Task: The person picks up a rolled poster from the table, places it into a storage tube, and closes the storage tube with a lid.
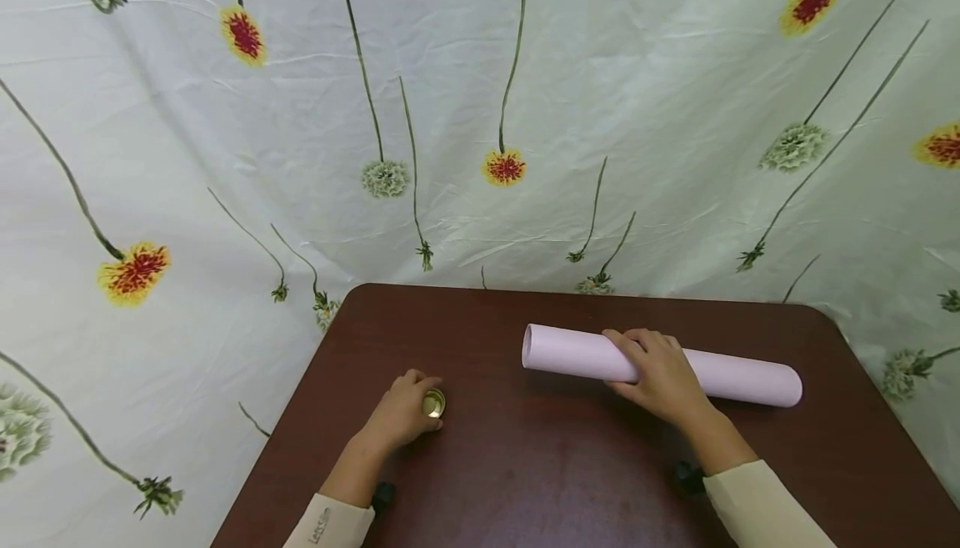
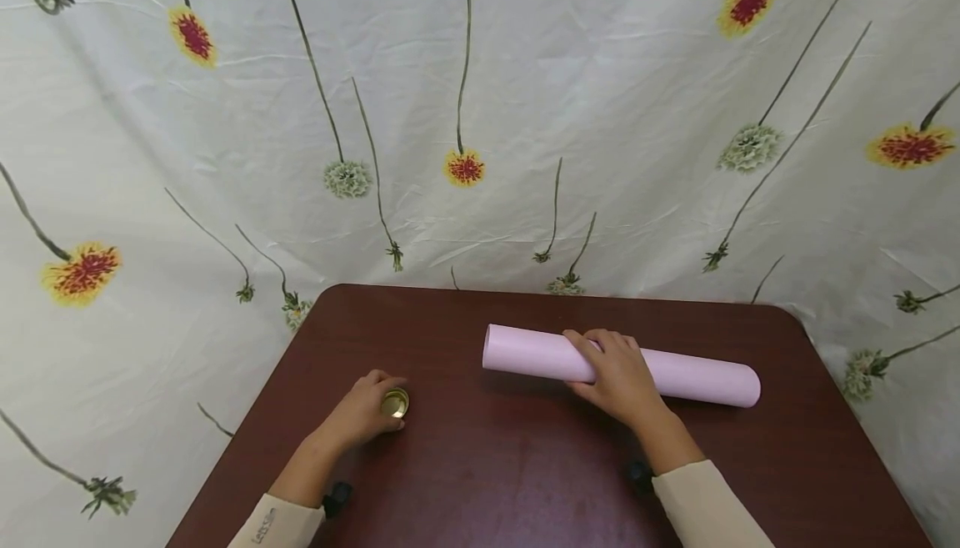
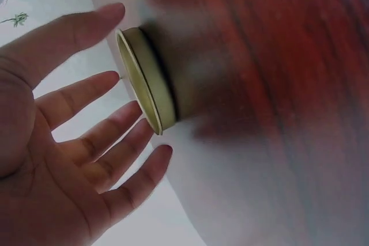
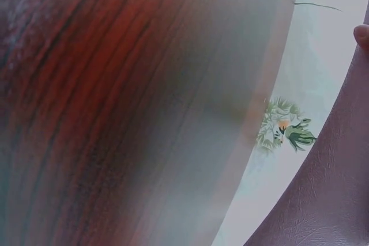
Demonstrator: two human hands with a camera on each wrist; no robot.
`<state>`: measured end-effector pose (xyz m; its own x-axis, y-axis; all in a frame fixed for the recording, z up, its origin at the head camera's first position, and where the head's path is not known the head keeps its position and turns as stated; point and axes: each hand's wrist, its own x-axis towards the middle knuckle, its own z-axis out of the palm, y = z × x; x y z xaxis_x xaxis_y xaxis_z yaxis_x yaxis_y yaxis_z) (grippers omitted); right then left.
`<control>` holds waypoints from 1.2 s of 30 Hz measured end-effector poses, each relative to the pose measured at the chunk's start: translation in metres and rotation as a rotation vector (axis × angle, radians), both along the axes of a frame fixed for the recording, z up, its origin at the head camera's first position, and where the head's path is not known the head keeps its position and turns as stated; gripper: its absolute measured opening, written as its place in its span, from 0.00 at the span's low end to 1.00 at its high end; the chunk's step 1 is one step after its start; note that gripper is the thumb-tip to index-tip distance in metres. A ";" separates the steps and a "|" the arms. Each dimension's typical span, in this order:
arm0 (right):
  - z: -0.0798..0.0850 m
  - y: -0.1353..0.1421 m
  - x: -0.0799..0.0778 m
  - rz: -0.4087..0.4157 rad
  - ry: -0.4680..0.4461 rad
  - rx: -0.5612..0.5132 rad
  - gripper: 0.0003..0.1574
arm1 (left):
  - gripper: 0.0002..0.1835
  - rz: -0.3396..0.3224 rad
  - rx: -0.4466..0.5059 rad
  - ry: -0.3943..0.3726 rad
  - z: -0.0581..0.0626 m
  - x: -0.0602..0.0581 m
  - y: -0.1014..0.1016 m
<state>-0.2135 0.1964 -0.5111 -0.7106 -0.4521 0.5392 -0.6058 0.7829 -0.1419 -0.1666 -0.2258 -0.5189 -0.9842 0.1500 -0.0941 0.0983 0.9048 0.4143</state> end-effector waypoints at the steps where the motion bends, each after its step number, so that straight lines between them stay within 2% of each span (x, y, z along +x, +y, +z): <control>1: 0.000 0.000 0.000 0.001 0.000 0.001 0.54 | 0.33 0.000 0.002 -0.002 -0.001 0.000 0.000; 8: 0.001 0.000 0.001 -0.001 0.000 0.000 0.54 | 0.30 -0.003 0.030 -0.008 -0.004 0.000 -0.002; 13: 0.002 0.001 0.002 -0.012 -0.013 -0.002 0.54 | 0.31 0.021 0.113 -0.019 -0.002 -0.002 -0.002; 19: 0.003 0.000 0.003 -0.014 -0.017 -0.010 0.54 | 0.30 0.017 0.182 -0.015 -0.001 -0.002 0.001; 36: 0.003 -0.005 0.005 -0.011 -0.002 -0.027 0.53 | 0.32 0.044 0.361 0.008 0.011 -0.008 0.014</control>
